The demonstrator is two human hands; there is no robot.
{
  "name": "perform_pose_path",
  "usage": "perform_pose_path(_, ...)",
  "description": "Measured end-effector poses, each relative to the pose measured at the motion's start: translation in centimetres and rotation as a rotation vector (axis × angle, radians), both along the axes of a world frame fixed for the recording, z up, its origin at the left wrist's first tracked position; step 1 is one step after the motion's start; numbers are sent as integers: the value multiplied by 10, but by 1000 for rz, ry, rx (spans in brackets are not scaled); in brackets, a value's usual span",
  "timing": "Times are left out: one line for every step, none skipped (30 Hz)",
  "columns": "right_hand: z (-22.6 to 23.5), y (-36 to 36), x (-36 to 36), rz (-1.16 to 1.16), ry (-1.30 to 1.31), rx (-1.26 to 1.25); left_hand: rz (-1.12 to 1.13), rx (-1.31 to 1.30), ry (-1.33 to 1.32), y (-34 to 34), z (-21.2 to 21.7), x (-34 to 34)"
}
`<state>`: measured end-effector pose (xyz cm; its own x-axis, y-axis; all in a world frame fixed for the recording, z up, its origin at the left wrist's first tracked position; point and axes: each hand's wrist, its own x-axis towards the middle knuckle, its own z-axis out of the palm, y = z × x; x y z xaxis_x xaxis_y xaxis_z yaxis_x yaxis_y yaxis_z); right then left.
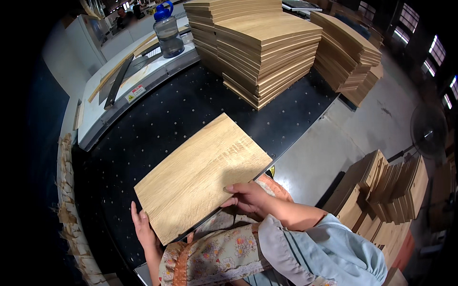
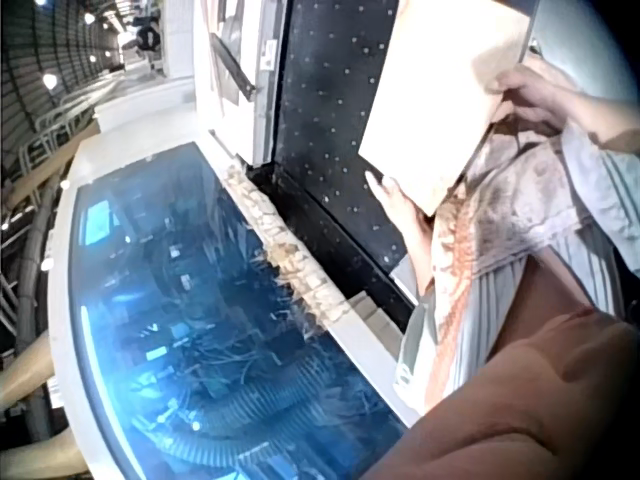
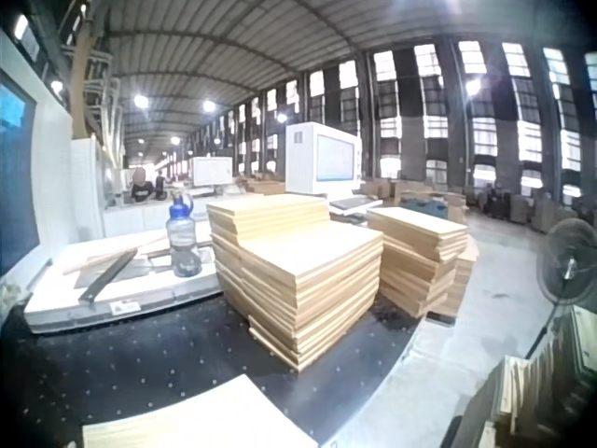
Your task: The person picks up wood planks one at a time from a stack, handles them by turning them over to check both sides, and places them onto a separate pile on the floor.
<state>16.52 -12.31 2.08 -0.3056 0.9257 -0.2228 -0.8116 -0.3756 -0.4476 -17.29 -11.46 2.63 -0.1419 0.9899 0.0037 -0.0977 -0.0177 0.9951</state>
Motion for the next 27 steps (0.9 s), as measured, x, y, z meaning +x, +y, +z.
perform_pose_path(-2,0,1,5,4,-31,23,-17,127,-1,-8,-11)
perform_pose_path(-2,-1,1,-4,-5,-41,26,5,349,-3,-3,-10)
perform_pose_path(-1,-3,2,-17,-15,-51,25,29,569,-8,5,-6)
perform_pose_path(1,-5,3,-30,-26,-60,22,56,789,-11,13,-2)
perform_pose_path(2,-7,3,-24,-20,-66,-50,173,1084,-14,16,-1)
perform_pose_path(2,-8,3,-19,-15,-72,-134,348,1188,-16,14,1)
perform_pose_path(4,-10,3,-14,-9,-78,-233,394,1249,-16,15,2)
perform_pose_path(9,-11,2,-12,-30,-93,-326,435,1308,-17,15,3)
perform_pose_path(16,-12,2,-9,-51,-107,-257,476,1250,-16,16,12)
perform_pose_path(23,-12,4,-7,-71,-121,-262,496,1155,-13,12,8)
perform_pose_path(26,-12,5,23,-48,-101,-266,513,1060,-8,11,5)
perform_pose_path(29,-12,8,53,-24,-81,-268,531,964,-6,11,3)
perform_pose_path(33,-12,11,82,1,-62,-184,537,856,0,9,5)
perform_pose_path(42,-10,10,115,-18,34,-177,569,716,5,4,-4)
perform_pose_path(54,-8,11,147,-35,127,-138,541,590,12,4,-8)
perform_pose_path(61,-6,11,179,-51,221,-98,514,464,21,4,-10)
perform_pose_path(64,-7,12,191,-106,262,-9,409,438,27,10,-10)
perform_pose_path(73,-6,13,200,-217,304,79,310,410,36,17,-10)
perform_pose_path(72,-3,14,211,-225,279,191,175,263,48,18,-10)
perform_pose_path(71,0,12,232,-233,255,203,249,41,61,10,-10)
perform_pose_path(65,1,11,232,-274,239,192,303,-42,74,12,-5)
perform_pose_path(57,1,10,233,-315,227,215,330,-75,84,15,3)
perform_pose_path(52,0,11,260,-349,219,257,326,-86,92,17,7)
perform_pose_path(50,-3,11,247,-351,182,288,299,-136,98,25,18)
perform_pose_path(45,-7,13,231,-341,193,293,305,-167,106,22,17)
perform_pose_path(37,-9,15,216,-329,198,283,329,-200,112,23,23)
perform_pose_path(33,-11,18,194,-335,181,300,304,-191,116,21,21)
